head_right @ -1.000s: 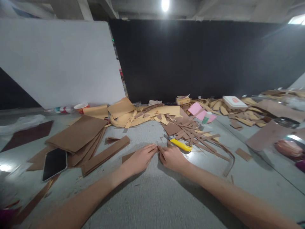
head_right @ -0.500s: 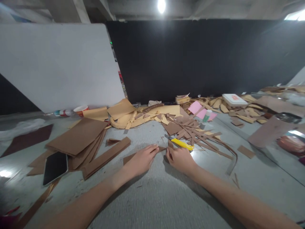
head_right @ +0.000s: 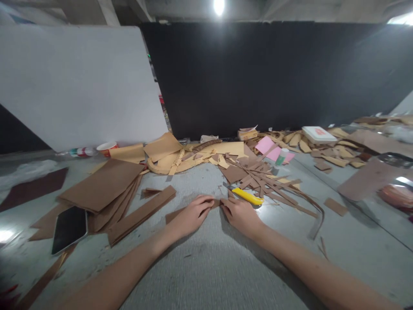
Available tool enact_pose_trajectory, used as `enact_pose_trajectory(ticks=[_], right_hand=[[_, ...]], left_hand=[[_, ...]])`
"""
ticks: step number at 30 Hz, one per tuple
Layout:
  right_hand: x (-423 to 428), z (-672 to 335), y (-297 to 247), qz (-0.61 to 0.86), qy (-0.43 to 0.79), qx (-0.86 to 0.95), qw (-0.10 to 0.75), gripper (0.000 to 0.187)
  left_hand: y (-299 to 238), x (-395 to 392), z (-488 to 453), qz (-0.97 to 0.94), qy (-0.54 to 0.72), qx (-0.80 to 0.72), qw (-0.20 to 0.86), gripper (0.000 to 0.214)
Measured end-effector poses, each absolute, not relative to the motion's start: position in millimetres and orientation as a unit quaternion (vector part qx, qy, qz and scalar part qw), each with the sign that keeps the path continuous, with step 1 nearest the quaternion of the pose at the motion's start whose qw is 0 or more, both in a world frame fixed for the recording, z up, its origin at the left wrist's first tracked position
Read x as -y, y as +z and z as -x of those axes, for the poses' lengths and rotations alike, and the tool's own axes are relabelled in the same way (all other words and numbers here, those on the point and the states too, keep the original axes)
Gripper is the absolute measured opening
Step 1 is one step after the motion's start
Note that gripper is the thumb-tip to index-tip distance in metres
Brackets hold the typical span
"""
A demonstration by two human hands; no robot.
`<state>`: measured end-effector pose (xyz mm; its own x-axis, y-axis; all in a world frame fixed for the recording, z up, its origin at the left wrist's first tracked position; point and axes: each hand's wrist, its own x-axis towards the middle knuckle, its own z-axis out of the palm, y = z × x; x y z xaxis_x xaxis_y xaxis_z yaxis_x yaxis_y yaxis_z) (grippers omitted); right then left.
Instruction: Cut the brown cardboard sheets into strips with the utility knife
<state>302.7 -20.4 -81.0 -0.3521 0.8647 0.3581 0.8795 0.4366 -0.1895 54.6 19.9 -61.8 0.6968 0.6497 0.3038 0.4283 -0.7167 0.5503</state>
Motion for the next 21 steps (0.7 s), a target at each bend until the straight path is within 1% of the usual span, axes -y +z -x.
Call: enact_pose_trajectory(ticks=[10,16,21], right_hand=[[18.4,-307.5,-77.1,0.491,-0.010,0.845,0.212,0.031],[15.3,-309.4,-80.2,0.501,0.022,0.834,0.230,0.029],[12.2,-311.7,-81.5,0.486,0.032,0.839,0.241,0.033]], left_hand=[[-64.3,-21.5,-55.0,-0.889,0.246,-0.306,0.236,0.032],[-64.6,-22.4,-54.4,-0.889,0.234,-0.315,0.237,0.033],[-64.7,-22.4,-54.5,-0.889,0.236,-0.317,0.232,0.033]])
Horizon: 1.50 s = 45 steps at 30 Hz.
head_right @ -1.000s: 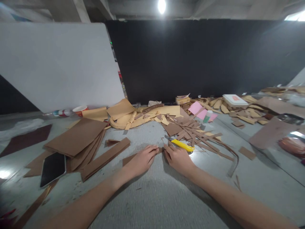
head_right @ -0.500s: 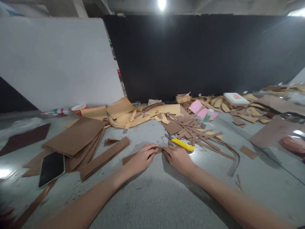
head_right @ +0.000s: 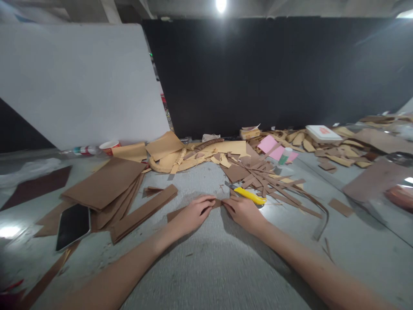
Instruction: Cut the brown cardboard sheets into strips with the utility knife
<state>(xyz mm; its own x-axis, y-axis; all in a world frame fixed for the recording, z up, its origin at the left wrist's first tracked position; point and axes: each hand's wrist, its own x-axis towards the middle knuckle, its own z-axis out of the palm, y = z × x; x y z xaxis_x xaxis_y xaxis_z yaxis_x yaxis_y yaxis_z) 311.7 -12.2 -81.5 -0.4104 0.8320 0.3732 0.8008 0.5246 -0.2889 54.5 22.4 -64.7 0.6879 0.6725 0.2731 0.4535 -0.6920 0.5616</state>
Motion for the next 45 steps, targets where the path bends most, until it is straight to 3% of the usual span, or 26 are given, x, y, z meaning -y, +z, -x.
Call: enact_pose_trajectory(ticks=[15,22,30,36,42,45], right_hand=[[12,-305,-62,0.431,-0.013,0.880,0.197,0.049],[11,-303,-63,0.433,-0.025,0.883,0.178,0.035],[17,-309,-57,0.446,-0.046,0.883,0.140,0.032],[27,-318,-52,0.458,-0.032,0.874,0.158,0.027],[31,-319,-46,0.490,-0.096,0.840,0.213,0.025],[31,-316,-49,0.499,-0.091,0.830,0.232,0.030]], left_hand=[[-61,-21,-58,-0.889,0.229,-0.324,0.230,0.031],[-59,-19,-58,-0.889,0.229,-0.325,0.226,0.031],[-62,-17,-59,-0.891,0.228,-0.332,0.208,0.031],[-58,-18,-59,-0.893,0.229,-0.324,0.214,0.031],[-54,-18,-58,-0.902,0.212,-0.320,0.200,0.031],[-53,-18,-58,-0.903,0.215,-0.316,0.196,0.032]])
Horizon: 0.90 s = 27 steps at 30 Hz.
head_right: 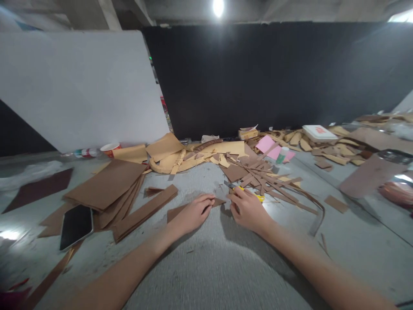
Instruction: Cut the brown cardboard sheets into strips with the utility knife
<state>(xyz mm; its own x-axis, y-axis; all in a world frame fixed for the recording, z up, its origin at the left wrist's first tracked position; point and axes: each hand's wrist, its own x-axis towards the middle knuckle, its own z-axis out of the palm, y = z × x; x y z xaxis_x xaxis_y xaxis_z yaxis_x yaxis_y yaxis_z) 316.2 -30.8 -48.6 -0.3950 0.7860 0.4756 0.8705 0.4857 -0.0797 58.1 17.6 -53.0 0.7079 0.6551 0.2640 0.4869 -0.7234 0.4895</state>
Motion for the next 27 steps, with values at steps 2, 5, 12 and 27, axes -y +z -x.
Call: enact_pose_trajectory(ticks=[2,5,12,27], right_hand=[[30,-313,-53,0.497,-0.080,0.834,0.226,0.033],[29,-307,-59,0.499,-0.060,0.840,0.204,0.033],[25,-304,-68,0.511,-0.013,0.835,0.204,0.028],[26,-288,-61,0.460,-0.065,0.866,0.187,0.026]], left_hand=[[-53,-18,-58,-0.901,0.218,-0.317,0.199,0.031],[-54,-18,-58,-0.896,0.227,-0.318,0.212,0.029],[-59,-20,-58,-0.881,0.249,-0.325,0.236,0.026],[-62,-22,-60,-0.884,0.239,-0.328,0.233,0.025]])
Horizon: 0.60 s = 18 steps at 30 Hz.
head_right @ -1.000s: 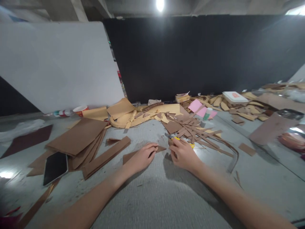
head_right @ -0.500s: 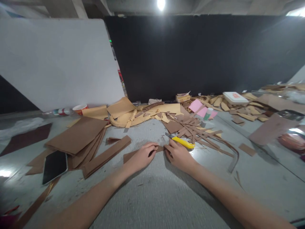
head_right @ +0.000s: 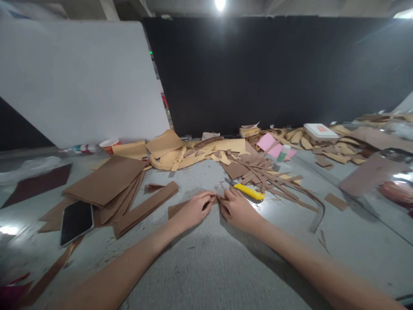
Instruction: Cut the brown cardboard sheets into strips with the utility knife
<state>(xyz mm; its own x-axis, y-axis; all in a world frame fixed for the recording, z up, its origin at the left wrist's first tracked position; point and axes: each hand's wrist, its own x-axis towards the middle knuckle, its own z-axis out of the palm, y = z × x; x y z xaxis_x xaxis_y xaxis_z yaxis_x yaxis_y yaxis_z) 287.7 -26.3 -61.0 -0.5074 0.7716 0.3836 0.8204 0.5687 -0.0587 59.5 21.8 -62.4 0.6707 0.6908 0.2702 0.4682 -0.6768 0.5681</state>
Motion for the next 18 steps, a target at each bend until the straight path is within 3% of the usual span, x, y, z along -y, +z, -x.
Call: enact_pose_trajectory(ticks=[9,18], right_hand=[[34,-298,-60,0.469,-0.100,0.862,0.161,0.030],[26,-303,-61,0.502,-0.046,0.854,0.127,0.064]], left_hand=[[-58,-19,-58,-0.900,0.224,-0.322,0.192,0.024],[-39,-14,-53,-0.935,0.175,-0.268,0.154,0.026]])
